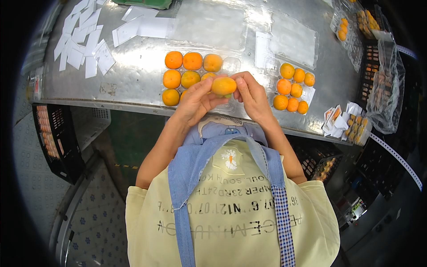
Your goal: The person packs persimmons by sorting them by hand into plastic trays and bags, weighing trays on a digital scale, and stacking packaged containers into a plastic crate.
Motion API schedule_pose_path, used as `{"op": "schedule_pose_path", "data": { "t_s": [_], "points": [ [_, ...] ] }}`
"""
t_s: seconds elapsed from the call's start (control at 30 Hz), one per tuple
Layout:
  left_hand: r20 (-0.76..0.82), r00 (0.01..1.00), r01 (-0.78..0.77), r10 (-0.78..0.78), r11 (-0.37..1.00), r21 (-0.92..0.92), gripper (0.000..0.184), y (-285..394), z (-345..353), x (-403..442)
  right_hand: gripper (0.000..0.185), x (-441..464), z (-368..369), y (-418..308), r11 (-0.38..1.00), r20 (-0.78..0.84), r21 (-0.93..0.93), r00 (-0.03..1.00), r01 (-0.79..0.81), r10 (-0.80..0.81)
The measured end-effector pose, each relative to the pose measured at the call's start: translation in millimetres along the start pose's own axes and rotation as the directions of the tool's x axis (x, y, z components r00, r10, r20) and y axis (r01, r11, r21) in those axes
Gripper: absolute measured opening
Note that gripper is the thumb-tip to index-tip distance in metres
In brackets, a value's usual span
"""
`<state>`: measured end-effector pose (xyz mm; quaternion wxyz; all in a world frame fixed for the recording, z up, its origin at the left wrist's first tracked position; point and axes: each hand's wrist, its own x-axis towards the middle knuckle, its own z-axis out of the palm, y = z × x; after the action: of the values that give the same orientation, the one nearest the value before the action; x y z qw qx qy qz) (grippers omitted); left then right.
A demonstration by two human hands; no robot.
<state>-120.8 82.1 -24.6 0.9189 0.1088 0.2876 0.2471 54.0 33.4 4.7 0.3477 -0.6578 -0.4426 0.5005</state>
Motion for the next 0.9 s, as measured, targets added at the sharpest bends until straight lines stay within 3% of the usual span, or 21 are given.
{"op": "schedule_pose_path", "data": {
  "t_s": [0.33, 0.43, 0.53, 0.63, 0.73, 0.77, 0.8, 0.83, 0.9],
  "points": [
    [0.047, 0.99, -0.141, 0.136, 0.982, 0.125, 0.042, 1.3, 0.4, -0.4, 0.031, 1.5, -2.6, -6.9, 1.0, 0.012, 0.023, 1.0, -0.018, 0.018],
    [0.023, 0.99, -0.135, 0.137, 0.987, -0.082, 0.045, 9.6, -2.9, -1.3, 0.031, 3.0, -4.6, -0.3, 0.995, 0.029, 0.089, 0.998, -0.051, 0.048],
    [-0.049, 0.936, -0.336, 0.348, 0.928, 0.159, 0.048, 7.9, -0.1, -0.8, 0.039, 2.9, -0.6, 5.8, 0.98, -0.005, 0.161, 0.993, 0.115, -0.116],
    [-0.005, 0.919, -0.347, 0.394, 0.814, 0.465, 0.049, -1.2, -3.3, -1.5, 0.053, 3.4, 4.8, -4.7, 0.973, 0.034, 0.025, 0.972, 0.231, -0.232],
    [0.061, 0.915, -0.339, 0.4, 0.675, 0.655, 0.048, -7.7, -6.7, 3.2, 0.059, 6.3, 1.1, 15.9, 0.99, 0.087, 0.04, 0.986, 0.137, -0.14],
    [-0.021, 0.934, -0.274, 0.356, 0.753, 0.598, 0.046, -6.1, 1.0, 3.3, 0.057, 4.3, -1.7, 19.6, 0.97, 0.086, 0.232, 0.991, 0.076, -0.098],
    [-0.091, 0.952, -0.202, 0.292, 0.822, 0.533, 0.045, -3.8, 7.5, -0.2, 0.055, 4.2, -11.4, 21.9, 0.917, 0.115, 0.384, 0.991, -0.104, 0.064],
    [-0.096, 0.939, -0.212, 0.33, 0.775, 0.595, 0.04, -3.2, 10.3, 0.5, 0.054, 5.5, -29.3, 20.4, 0.825, 0.123, 0.539, 0.985, -0.169, 0.121],
    [-0.152, 0.929, -0.183, 0.337, 0.777, 0.602, 0.025, 2.0, 7.6, -3.0, 0.052, 9.3, -94.2, 31.1, 0.932, -0.205, 0.36, 0.97, -0.046, 0.127]
  ]
}}
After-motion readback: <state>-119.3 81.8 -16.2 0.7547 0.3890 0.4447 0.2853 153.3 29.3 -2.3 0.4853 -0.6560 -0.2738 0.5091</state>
